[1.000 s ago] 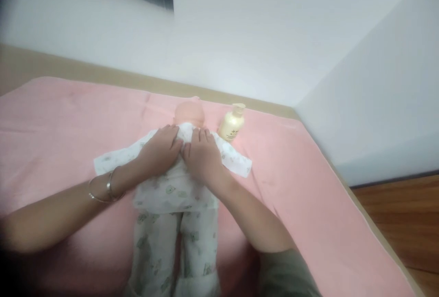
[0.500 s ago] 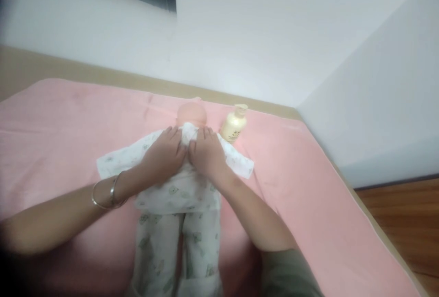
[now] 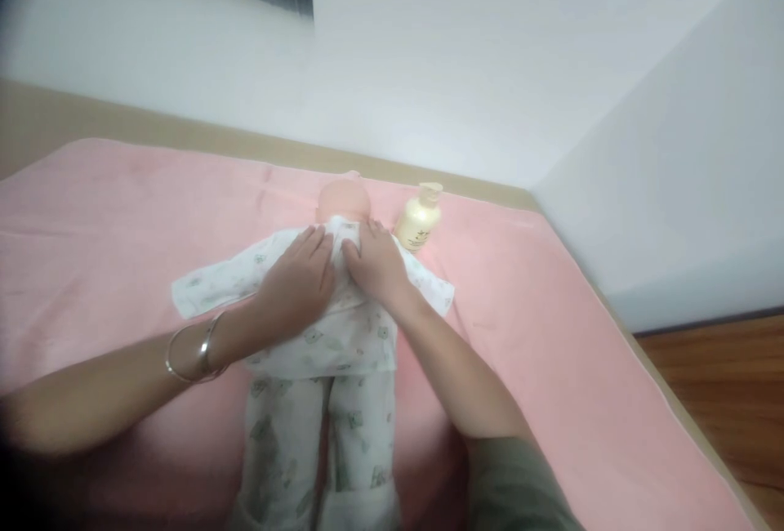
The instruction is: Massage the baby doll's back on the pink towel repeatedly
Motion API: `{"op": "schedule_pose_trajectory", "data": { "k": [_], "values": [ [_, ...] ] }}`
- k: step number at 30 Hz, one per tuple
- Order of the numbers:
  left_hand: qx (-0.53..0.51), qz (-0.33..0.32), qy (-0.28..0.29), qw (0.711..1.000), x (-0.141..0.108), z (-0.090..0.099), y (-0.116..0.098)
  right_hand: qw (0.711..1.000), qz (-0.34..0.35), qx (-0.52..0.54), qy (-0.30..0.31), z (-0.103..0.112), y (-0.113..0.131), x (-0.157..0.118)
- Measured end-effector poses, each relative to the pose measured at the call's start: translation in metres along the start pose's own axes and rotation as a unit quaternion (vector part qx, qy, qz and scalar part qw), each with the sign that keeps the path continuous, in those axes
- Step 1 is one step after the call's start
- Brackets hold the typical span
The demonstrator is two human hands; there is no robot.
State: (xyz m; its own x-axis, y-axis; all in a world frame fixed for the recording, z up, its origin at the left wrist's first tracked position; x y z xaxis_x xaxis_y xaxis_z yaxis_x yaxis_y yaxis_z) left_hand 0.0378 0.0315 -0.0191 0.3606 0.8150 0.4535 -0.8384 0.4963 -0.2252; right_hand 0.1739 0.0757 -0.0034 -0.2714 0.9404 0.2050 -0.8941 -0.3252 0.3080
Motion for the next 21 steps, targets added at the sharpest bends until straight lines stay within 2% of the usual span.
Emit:
{"op": "schedule_pose_trajectory", "data": {
  "k": [4, 7, 9, 12, 15, 18, 21],
  "values": [
    [-0.003, 0.001, 0.03, 1.0, 0.018, 0.003, 0.016, 0.997, 0.041, -0.063, -0.025, -0.001, 0.024, -0.024],
    [0.014, -0.015, 0.033, 0.999, 0.024, 0.001, 0.022, 0.996, 0.084, -0.037, -0.024, -0.001, 0.034, -0.033],
    [0.03, -0.023, 0.026, 0.999, 0.019, -0.001, 0.018, 0.996, 0.085, -0.003, -0.014, -0.001, 0.03, -0.028],
    [0.024, 0.003, 0.004, 1.0, 0.006, -0.003, 0.008, 0.999, 0.04, 0.034, -0.001, -0.001, 0.012, -0.01],
    [0.006, 0.011, -0.004, 1.0, -0.001, -0.002, 0.001, 1.0, 0.007, 0.027, 0.005, -0.001, -0.002, 0.004],
    [-0.009, 0.008, 0.002, 1.0, 0.005, 0.002, 0.005, 1.0, 0.012, -0.011, -0.002, -0.002, 0.002, 0.0],
    [-0.024, 0.022, 0.007, 0.999, 0.017, 0.002, 0.017, 0.998, 0.036, -0.057, -0.021, -0.001, 0.019, -0.018]
  ]
}}
Point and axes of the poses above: each hand's wrist, its own x-axis towards the middle knuckle, its own z-axis out of the back of the hand, y = z × x, the point moved 3 cm from there along x, towards the middle knuckle, and after that the axes turned 4 degrees about y, right-handed, at the moved point
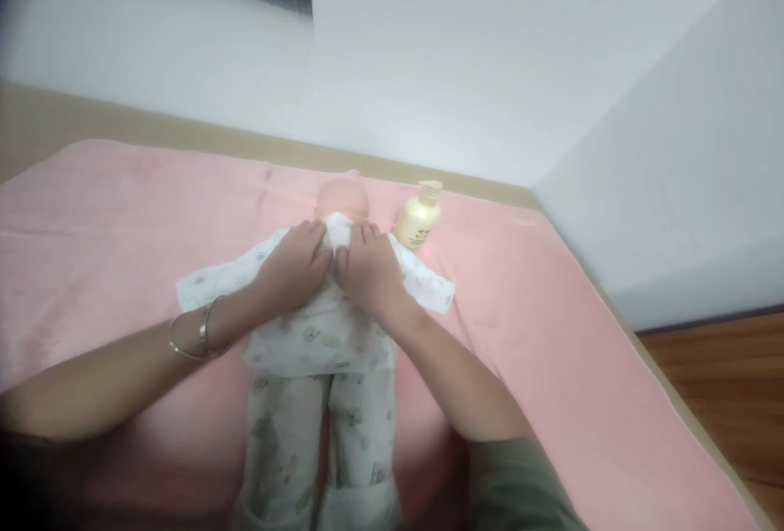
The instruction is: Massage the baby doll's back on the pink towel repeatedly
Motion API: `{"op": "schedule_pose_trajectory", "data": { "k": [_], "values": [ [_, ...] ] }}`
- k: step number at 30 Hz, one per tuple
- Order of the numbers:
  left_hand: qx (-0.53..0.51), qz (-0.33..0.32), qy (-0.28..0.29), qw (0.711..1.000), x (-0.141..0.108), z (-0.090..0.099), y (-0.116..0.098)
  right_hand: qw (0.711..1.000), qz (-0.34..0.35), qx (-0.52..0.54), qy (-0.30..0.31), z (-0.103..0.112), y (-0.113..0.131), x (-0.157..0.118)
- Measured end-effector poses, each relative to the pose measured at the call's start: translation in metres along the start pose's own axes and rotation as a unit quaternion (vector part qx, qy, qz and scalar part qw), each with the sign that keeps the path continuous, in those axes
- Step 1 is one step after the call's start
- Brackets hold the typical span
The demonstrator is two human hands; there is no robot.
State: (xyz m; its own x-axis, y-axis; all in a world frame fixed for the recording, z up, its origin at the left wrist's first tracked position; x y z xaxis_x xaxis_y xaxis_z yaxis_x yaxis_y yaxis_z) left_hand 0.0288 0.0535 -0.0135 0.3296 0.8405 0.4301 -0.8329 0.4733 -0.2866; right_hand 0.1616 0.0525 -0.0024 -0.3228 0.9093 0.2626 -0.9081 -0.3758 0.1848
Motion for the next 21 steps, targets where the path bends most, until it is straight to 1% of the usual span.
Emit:
{"op": "schedule_pose_trajectory", "data": {
  "k": [3, 5, 7, 10, 12, 18, 21],
  "values": [
    [-0.014, 0.01, -0.017, 1.0, 0.007, -0.004, 0.008, 0.999, 0.047, -0.006, -0.003, 0.002, 0.016, -0.014],
    [-0.025, 0.013, -0.037, 0.999, 0.005, -0.008, 0.009, 0.998, 0.059, 0.017, 0.006, 0.001, 0.019, -0.014],
    [-0.032, 0.017, -0.048, 0.998, 0.002, -0.011, 0.009, 0.998, 0.039, 0.05, 0.018, -0.001, 0.013, -0.008],
    [-0.034, 0.022, -0.057, 0.998, -0.003, -0.013, 0.007, 0.995, -0.019, 0.095, 0.037, -0.005, -0.001, 0.004],
    [-0.035, 0.023, -0.058, 0.997, -0.004, -0.013, 0.006, 0.992, -0.046, 0.108, 0.046, -0.007, -0.006, 0.009],
    [-0.042, 0.031, -0.053, 0.997, -0.002, -0.012, 0.008, 0.992, -0.058, 0.106, 0.04, -0.005, -0.012, 0.011],
    [-0.034, 0.032, -0.046, 0.998, -0.005, -0.011, 0.004, 0.993, -0.053, 0.091, 0.043, -0.004, -0.018, 0.014]
  ]
}}
Point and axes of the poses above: each hand's wrist, its own x-axis towards the middle knuckle, its own z-axis out of the back of the hand, y = z × x, the point moved 3 cm from there along x, towards the middle knuckle, and after that the axes turned 4 degrees about y, right-handed, at the moved point
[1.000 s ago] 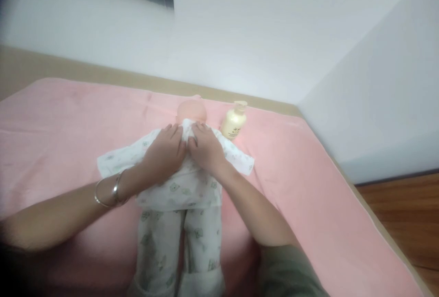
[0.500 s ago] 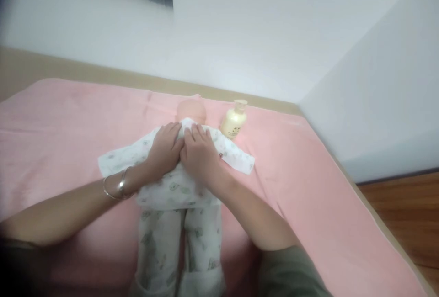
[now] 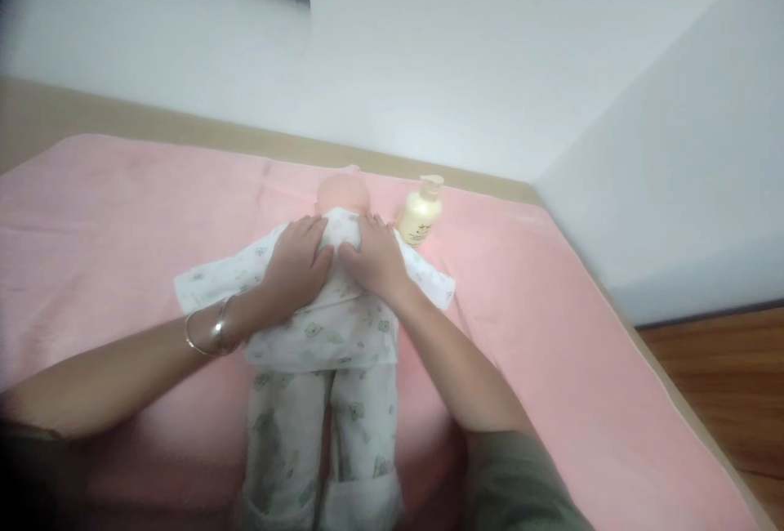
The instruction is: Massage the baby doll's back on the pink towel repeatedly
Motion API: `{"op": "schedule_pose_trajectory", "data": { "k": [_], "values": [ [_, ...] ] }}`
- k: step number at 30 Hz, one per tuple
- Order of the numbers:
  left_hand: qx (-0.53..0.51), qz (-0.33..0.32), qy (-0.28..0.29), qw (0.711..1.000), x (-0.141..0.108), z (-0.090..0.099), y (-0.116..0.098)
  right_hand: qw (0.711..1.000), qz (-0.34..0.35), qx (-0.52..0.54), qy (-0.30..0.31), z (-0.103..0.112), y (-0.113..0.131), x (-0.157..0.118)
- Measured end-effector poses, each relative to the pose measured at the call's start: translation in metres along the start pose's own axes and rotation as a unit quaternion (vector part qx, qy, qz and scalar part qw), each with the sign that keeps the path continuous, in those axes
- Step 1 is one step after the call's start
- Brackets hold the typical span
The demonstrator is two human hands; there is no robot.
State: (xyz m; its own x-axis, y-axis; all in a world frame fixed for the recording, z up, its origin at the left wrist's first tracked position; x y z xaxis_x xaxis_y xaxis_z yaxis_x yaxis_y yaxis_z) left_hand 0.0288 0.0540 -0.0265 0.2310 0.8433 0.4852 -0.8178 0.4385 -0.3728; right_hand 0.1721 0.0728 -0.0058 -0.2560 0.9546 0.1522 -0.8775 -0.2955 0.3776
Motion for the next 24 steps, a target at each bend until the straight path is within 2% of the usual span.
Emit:
{"op": "schedule_pose_trajectory", "data": {
  "k": [7, 10, 15, 20, 24],
  "values": [
    [0.026, -0.029, 0.018, 0.999, -0.011, 0.007, -0.016, 0.999, 0.013, -0.034, 0.006, 0.001, 0.003, 0.0],
    [0.004, -0.026, 0.032, 0.999, 0.002, 0.01, -0.008, 0.997, 0.043, -0.067, 0.007, 0.0, 0.016, -0.014],
    [-0.008, 0.033, 0.08, 0.996, 0.022, 0.009, 0.01, 0.995, 0.072, -0.059, 0.037, -0.001, 0.03, -0.031],
    [0.065, -0.026, 0.048, 0.996, 0.002, 0.008, -0.008, 0.999, 0.042, -0.013, 0.025, 0.003, 0.014, -0.008],
    [0.073, -0.026, 0.025, 0.997, -0.012, 0.007, -0.017, 1.0, 0.008, -0.017, 0.01, 0.001, 0.003, 0.004]
  ]
}}
Point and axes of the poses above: each hand's wrist, its own x-axis towards the middle knuckle, its own z-axis out of the back of the hand, y = z × x, the point moved 3 cm from there along x, towards the middle knuckle, and after that the axes turned 4 degrees about y, right-handed, at the moved point
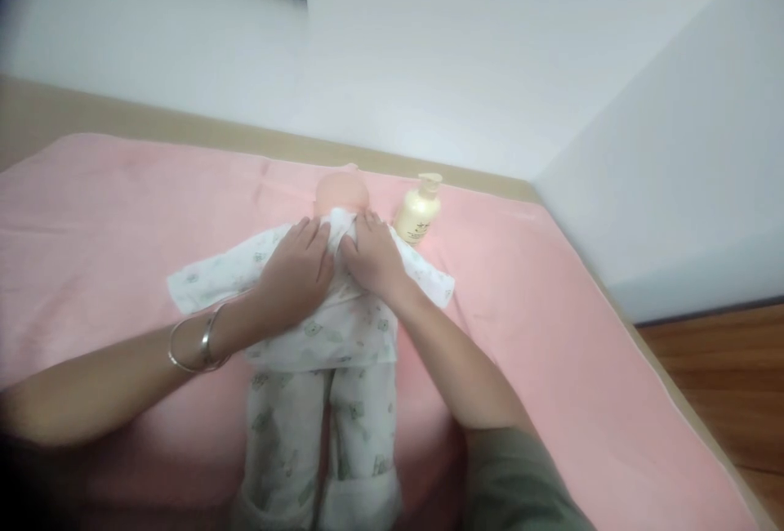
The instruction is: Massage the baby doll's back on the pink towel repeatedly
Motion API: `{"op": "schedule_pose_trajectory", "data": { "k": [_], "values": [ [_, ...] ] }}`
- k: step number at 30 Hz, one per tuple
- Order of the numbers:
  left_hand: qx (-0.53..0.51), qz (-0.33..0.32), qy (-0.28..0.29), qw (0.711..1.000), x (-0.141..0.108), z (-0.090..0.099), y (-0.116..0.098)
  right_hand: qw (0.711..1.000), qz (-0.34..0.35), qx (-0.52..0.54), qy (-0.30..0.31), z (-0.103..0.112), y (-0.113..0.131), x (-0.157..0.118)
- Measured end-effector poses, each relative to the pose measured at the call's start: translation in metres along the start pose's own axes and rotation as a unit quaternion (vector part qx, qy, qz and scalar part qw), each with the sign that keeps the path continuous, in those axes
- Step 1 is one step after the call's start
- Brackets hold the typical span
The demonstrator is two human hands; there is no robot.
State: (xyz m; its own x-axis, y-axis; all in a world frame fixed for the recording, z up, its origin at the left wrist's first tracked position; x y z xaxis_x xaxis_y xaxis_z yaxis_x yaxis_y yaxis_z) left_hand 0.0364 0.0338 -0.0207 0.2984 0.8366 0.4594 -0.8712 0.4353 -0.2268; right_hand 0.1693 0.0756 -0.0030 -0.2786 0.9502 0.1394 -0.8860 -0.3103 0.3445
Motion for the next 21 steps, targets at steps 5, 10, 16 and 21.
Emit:
{"op": "schedule_pose_trajectory", "data": {
  "k": [5, 10, 16, 21],
  "values": [
    [-0.07, 0.006, 0.022, 0.997, 0.021, 0.003, 0.016, 0.996, 0.052, -0.055, -0.042, -0.004, 0.012, -0.016],
    [-0.145, 0.078, 0.046, 0.985, 0.036, 0.005, 0.032, 0.986, 0.149, -0.039, -0.063, -0.004, 0.022, -0.025],
    [-0.054, -0.002, -0.007, 0.998, 0.008, 0.002, 0.006, 0.998, 0.041, 0.035, -0.022, 0.0, 0.003, -0.007],
    [-0.087, -0.015, -0.014, 0.996, 0.002, 0.001, 0.001, 1.0, 0.022, 0.002, -0.011, -0.001, 0.0, -0.003]
  ]
}}
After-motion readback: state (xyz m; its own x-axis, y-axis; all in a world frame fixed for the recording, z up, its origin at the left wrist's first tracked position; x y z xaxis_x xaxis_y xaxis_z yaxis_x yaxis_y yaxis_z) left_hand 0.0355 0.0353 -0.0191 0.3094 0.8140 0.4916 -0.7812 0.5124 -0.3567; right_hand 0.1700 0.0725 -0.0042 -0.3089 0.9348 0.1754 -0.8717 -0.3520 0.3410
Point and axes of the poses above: each hand's wrist, its own x-axis towards the middle knuckle, its own z-axis out of the back of the hand, y = z × x, the point moved 3 cm from there along x, towards the middle knuckle, and after that the axes turned 4 degrees about y, right-handed, at the moved point
